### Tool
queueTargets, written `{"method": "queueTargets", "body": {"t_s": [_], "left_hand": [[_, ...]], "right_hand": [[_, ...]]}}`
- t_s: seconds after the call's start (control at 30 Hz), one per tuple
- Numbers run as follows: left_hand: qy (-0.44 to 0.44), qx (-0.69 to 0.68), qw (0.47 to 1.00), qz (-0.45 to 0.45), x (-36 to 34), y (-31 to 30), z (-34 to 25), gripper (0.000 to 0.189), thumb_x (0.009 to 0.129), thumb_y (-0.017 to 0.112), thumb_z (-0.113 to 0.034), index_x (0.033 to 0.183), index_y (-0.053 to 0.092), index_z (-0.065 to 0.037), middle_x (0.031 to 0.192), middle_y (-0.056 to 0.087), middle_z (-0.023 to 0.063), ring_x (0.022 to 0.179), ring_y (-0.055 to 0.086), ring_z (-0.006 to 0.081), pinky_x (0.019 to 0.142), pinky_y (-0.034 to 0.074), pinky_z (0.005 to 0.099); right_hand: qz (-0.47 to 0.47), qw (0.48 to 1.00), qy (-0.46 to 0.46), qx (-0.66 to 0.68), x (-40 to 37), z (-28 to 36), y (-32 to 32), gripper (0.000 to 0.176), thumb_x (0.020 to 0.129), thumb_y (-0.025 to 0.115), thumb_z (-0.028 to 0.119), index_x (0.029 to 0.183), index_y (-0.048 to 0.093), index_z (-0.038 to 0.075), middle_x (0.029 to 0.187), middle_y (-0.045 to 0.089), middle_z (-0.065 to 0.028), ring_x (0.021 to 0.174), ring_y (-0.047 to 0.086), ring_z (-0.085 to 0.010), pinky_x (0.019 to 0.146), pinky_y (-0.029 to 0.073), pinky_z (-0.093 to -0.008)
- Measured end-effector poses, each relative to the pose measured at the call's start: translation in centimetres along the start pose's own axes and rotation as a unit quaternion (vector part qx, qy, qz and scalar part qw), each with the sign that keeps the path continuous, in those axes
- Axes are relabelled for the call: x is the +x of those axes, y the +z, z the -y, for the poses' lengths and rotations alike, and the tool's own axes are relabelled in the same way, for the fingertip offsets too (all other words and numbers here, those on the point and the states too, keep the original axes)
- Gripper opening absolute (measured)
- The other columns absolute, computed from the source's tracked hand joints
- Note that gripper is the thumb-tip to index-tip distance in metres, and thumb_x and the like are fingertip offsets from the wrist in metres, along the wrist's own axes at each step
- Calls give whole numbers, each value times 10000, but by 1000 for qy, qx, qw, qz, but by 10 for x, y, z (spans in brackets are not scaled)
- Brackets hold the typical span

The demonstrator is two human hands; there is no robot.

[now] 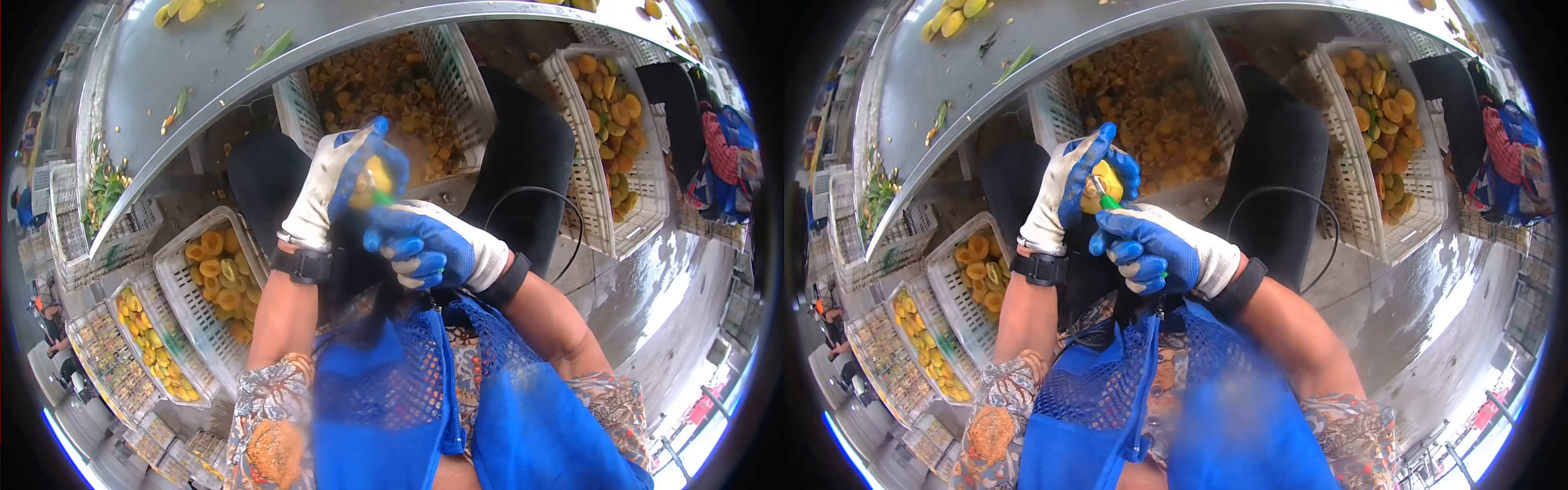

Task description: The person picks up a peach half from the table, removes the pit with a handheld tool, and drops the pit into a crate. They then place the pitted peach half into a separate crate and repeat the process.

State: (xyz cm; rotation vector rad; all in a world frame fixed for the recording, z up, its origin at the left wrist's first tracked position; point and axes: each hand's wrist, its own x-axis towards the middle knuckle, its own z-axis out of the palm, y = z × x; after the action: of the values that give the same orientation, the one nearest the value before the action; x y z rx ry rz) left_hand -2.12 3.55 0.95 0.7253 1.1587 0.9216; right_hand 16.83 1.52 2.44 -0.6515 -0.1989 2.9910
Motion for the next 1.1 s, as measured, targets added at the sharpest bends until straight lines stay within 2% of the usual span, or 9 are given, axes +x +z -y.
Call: {"method": "queueTargets", "body": {"t_s": [0.17, 0.2, 0.47, 0.57, 0.7, 0.77, 0.87, 0.97, 1.1], "left_hand": [[76, 6, 990, -114, -2, 14, 4, 517, 989, 563, -436, 824, 679, 40, 733, 673, 123, 632, 644, 199, 606, 525, 308], [35, -42, 990, -131, -3, 16, 5, 500, 995, 562, -420, 812, 675, 31, 730, 669, 116, 629, 634, 186, 607, 515, 299], [-11, 4, 1000, 19, 1, 2, 13, 404, 981, 612, -352, 820, 667, 14, 721, 669, 110, 619, 645, 192, 602, 517, 287], [15, 19, 997, -70, 22, -12, 51, 442, 989, 590, -378, 811, 662, 20, 735, 673, 130, 628, 652, 205, 610, 531, 296], [31, -117, 988, -99, 7, 13, 36, 506, 999, 546, -441, 868, 653, 36, 750, 664, 163, 636, 655, 250, 574, 534, 337], [16, -206, 976, -74, 5, 17, 37, 507, 994, 527, -486, 887, 640, -4, 777, 644, 128, 679, 653, 270, 612, 539, 383], [1, -365, 931, -21, 3, 30, 28, 477, 1000, 488, -512, 892, 626, -69, 844, 624, 94, 748, 647, 282, 673, 542, 434], [68, -424, 903, 22, 9, 32, 19, 517, 984, 515, -511, 972, 647, -11, 859, 675, 144, 756, 675, 296, 716, 575, 397], [151, -380, 905, -115, 13, 14, 19, 507, 1001, 486, -485, 1041, 649, -7, 969, 677, 143, 922, 672, 313, 882, 552, 442]], "right_hand": [[66, 989, 15, 128, 10, 0, -6, 342, 1044, 476, 345, 1002, 582, 22, 594, 415, 88, 393, 362, -28, 383, 311, -204], [63, 991, 14, 121, 10, 0, -7, 340, 1044, 476, 344, 1003, 582, 23, 595, 414, 87, 394, 359, -27, 384, 311, -203], [39, 988, 53, 143, 3, -8, -18, 328, 1038, 494, 339, 997, 583, 25, 599, 409, 88, 398, 342, -22, 388, 304, -194], [52, 988, 36, 141, 4, -7, -18, 318, 1033, 505, 337, 993, 583, 31, 607, 416, 89, 401, 342, -22, 389, 301, -193], [-22, 999, 38, 25, -2, 6, -4, 314, 1029, 509, 345, 992, 585, 43, 618, 430, 81, 400, 341, -21, 388, 304, -198], [-38, 999, 33, -5, -4, 8, 1, 320, 1034, 498, 345, 990, 586, 41, 616, 430, 77, 396, 346, -24, 385, 306, -200], [112, 984, 20, 140, 4, 0, -10, 340, 1048, 466, 333, 1003, 592, 20, 615, 433, 72, 389, 357, -29, 380, 311, -207], [107, 983, -46, 143, -1, -1, -1, 366, 1061, 435, 319, 1026, 597, -7, 610, 436, 71, 384, 365, -32, 378, 315, -207], [129, 979, -114, 106, -17, 13, 10, 388, 1061, 442, 309, 1045, 603, -44, 609, 447, 64, 373, 357, -21, 391, 334, -195]]}}
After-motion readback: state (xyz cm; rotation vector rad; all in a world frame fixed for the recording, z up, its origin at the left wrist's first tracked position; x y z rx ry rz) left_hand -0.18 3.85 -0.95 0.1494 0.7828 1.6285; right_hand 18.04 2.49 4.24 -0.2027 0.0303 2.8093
